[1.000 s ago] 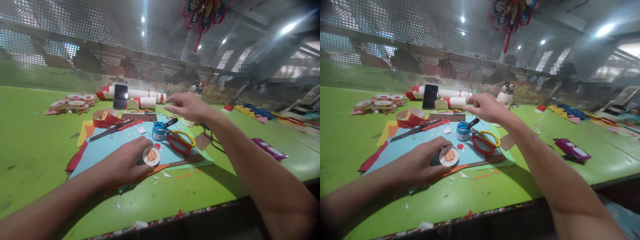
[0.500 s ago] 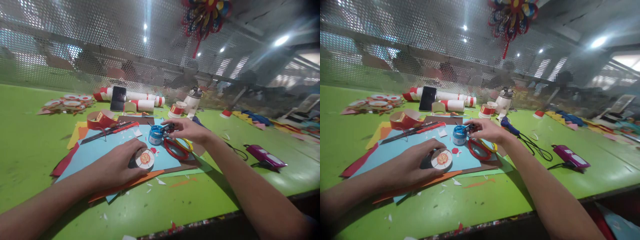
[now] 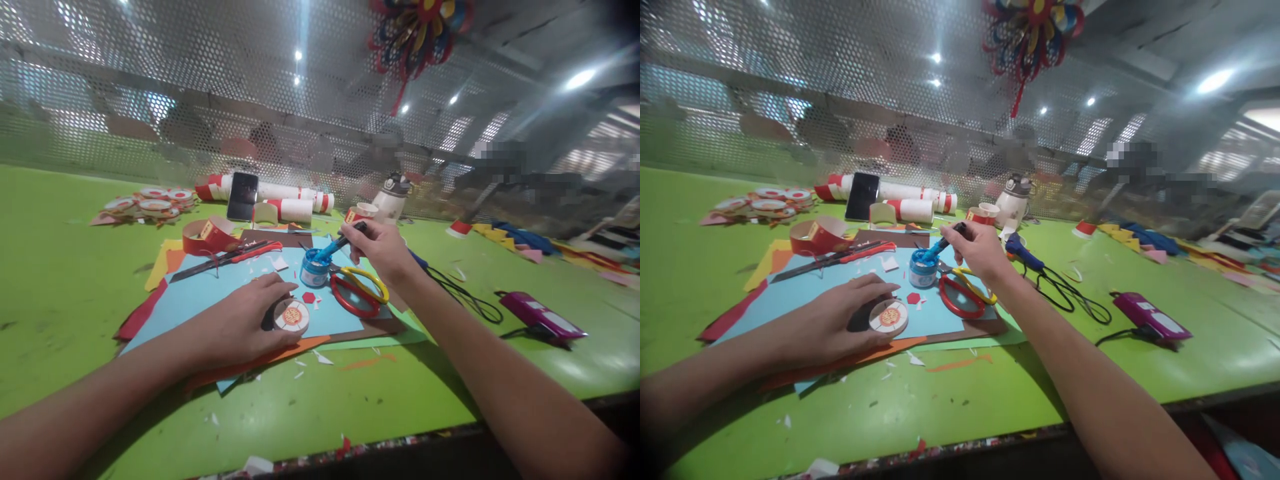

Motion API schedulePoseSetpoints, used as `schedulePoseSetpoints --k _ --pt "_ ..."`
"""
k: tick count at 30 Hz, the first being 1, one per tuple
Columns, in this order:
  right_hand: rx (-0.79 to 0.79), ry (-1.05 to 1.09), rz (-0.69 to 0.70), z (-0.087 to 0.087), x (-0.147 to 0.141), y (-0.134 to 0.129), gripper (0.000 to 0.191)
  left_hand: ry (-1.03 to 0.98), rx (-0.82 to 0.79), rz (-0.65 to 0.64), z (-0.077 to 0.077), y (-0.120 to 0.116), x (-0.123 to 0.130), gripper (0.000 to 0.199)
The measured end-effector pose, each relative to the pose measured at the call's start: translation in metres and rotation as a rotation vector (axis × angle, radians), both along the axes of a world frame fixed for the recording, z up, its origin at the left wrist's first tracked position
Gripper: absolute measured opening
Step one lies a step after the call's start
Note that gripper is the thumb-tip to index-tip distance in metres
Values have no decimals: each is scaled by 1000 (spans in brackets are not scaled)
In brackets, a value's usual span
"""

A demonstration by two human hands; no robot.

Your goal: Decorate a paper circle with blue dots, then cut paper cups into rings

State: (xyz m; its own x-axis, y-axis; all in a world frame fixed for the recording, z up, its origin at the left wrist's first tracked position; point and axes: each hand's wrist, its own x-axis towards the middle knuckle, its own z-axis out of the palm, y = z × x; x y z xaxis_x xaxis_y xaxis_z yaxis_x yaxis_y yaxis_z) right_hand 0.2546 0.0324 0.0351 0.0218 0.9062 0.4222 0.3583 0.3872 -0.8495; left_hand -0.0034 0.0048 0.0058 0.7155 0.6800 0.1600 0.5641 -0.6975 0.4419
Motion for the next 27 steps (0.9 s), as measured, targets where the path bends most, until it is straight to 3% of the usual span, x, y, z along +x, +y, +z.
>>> schedulePoseSetpoints --k 6,10,16,22,27 --pt "7 -54 12 -1 1 0 38 -204 -166 87 1 7 0 58" --pt "-8 -147 49 2 2 -1 25 -341 -257 177 12 17 0 57" --pt "-22 -199 79 0 4 2 16 -218 -227 91 26 50 21 59" --pt "-41 -177 112 3 7 1 20 -215 -250 41 5 83 60 66" --pt "-65 -138 158 5 7 -1 22 -287 -280 6 -10 91 67 77"
